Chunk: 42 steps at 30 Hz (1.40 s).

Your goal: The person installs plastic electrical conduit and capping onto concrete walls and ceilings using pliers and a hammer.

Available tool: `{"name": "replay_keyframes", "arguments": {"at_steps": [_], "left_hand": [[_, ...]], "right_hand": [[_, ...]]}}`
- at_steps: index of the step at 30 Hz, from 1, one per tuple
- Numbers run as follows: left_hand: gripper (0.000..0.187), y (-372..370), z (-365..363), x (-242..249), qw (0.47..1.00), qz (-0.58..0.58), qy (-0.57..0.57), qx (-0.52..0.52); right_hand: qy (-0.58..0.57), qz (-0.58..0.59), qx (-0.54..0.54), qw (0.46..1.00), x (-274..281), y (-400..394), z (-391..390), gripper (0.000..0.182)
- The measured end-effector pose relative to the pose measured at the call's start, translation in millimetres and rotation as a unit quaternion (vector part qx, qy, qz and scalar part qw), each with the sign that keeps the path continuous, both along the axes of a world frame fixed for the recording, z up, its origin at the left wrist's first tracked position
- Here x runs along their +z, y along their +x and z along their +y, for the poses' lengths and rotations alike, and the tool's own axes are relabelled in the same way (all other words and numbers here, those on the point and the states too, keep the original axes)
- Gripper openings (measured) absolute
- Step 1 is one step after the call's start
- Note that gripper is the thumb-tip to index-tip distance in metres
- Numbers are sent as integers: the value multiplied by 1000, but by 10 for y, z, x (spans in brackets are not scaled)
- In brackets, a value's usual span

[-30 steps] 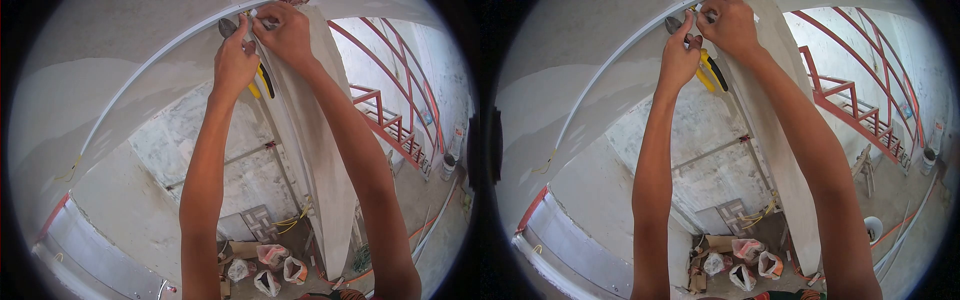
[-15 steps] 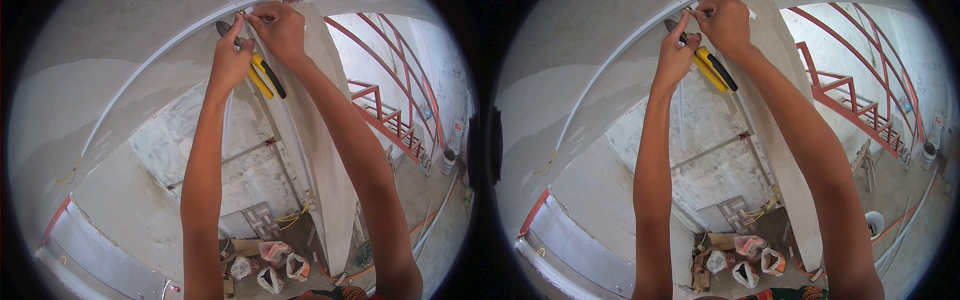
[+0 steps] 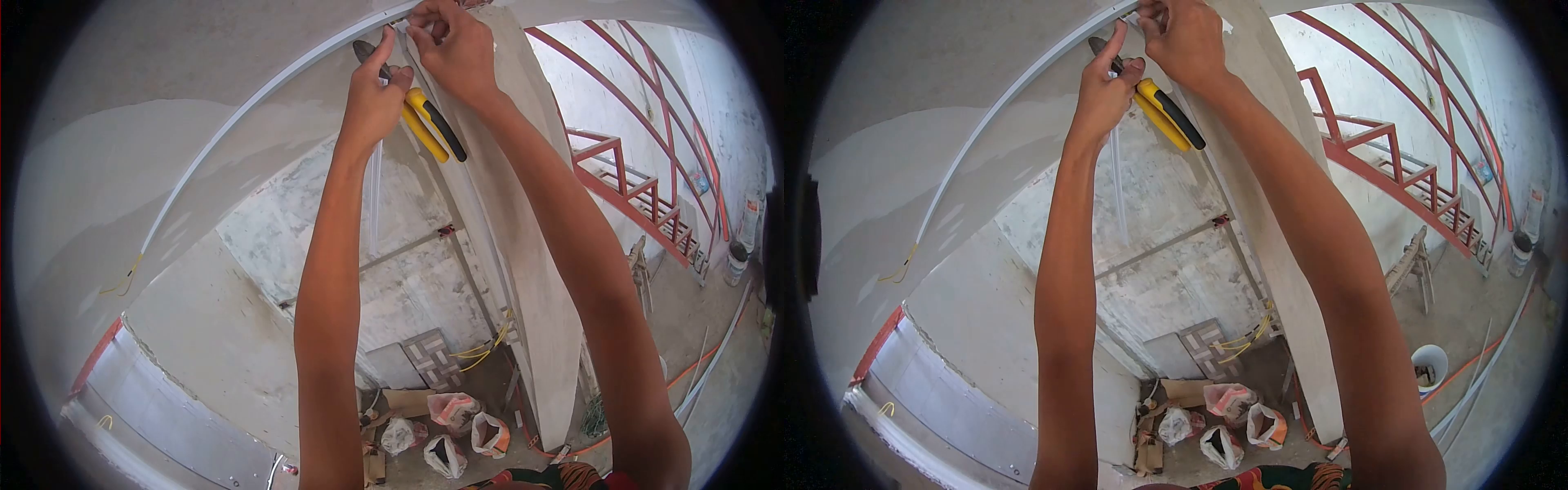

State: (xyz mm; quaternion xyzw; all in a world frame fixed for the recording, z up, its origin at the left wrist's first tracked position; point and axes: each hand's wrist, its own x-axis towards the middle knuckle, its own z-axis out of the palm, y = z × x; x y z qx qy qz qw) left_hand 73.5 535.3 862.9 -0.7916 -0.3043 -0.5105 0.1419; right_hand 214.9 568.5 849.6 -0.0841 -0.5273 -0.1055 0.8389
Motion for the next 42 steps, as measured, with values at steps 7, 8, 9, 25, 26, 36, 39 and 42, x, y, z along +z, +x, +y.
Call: {"name": "replay_keyframes", "arguments": {"at_steps": [7,8,9,25,26,36,39,42], "left_hand": [[63,1,-50,10,998,-20,-54,-29],[63,-2,-38,14,998,-18,-51,-26],[63,-10,-29,21,999,-15,-47,-21],[63,43,-109,11,999,-15,-51,-2],[63,37,-110,15,999,-17,-52,-2],[62,61,-186,30,990,-69,-120,-34],[62,61,-200,37,988,-73,-132,-30],[62,65,-201,42,989,-70,-128,-24]], "right_hand": [[97,21,3,995,11,-5,83,17],[105,28,-18,994,18,-4,81,16],[112,35,-39,992,29,-10,82,15],[154,21,-86,984,-1,-23,80,13],[120,36,-35,992,-4,-27,98,13],[101,45,43,993,-16,-9,173,18],[46,35,-6,998,-71,-1,91,22],[28,28,-90,995,-77,14,79,22]]}}
